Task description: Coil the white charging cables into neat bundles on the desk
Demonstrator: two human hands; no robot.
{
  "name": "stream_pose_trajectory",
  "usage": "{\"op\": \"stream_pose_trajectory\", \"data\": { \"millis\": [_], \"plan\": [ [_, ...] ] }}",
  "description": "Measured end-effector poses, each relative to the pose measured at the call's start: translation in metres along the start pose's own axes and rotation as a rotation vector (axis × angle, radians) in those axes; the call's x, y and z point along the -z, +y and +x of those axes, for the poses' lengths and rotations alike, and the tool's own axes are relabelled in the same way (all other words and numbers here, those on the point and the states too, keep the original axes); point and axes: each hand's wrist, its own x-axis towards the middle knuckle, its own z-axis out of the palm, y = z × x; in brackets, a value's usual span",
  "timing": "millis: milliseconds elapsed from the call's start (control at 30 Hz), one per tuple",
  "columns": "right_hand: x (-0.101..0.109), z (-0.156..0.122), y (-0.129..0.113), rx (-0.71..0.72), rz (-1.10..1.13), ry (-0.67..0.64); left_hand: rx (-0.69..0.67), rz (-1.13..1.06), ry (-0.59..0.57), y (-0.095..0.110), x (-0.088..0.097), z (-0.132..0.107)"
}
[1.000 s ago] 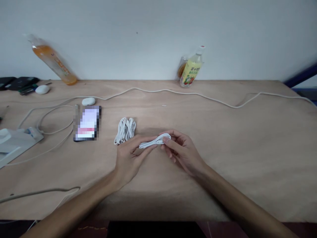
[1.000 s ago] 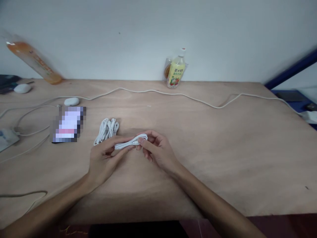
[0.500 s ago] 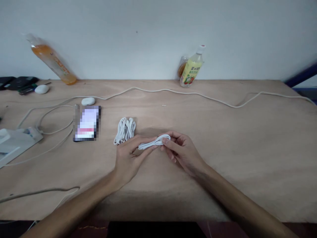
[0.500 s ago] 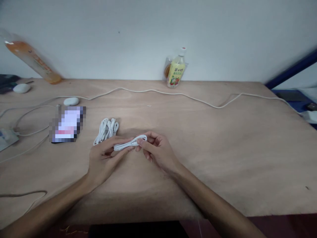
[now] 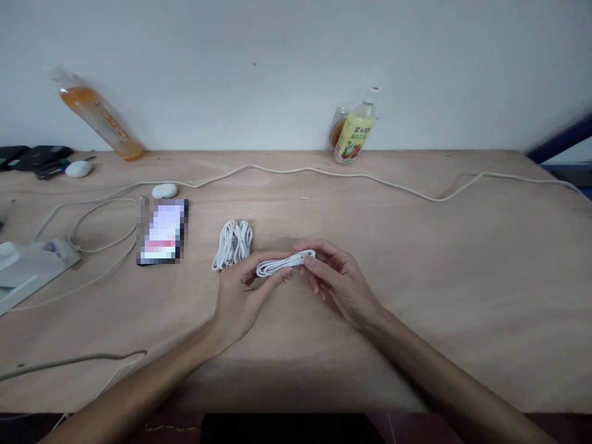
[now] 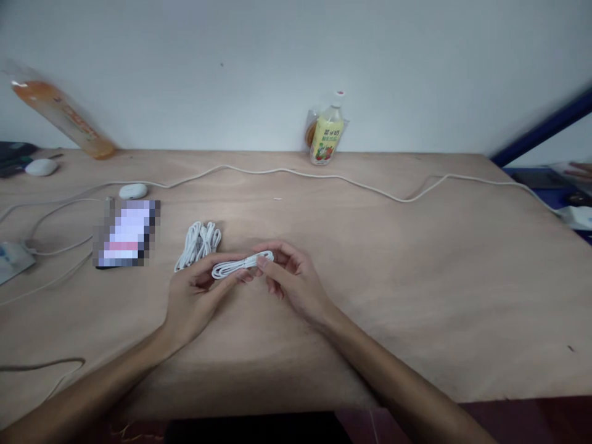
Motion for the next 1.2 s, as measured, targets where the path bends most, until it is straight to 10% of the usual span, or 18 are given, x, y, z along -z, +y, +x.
{"op": "stream_pose_trajectory", "data": {
  "millis": [1200],
  "plan": [
    [0.0003, 0.0003, 0.0024, -0.001, 0.038, 0.014, -0.135, 0.068, 0.070, -0.0011, -0.0003, 0.0016]
  ]
}}
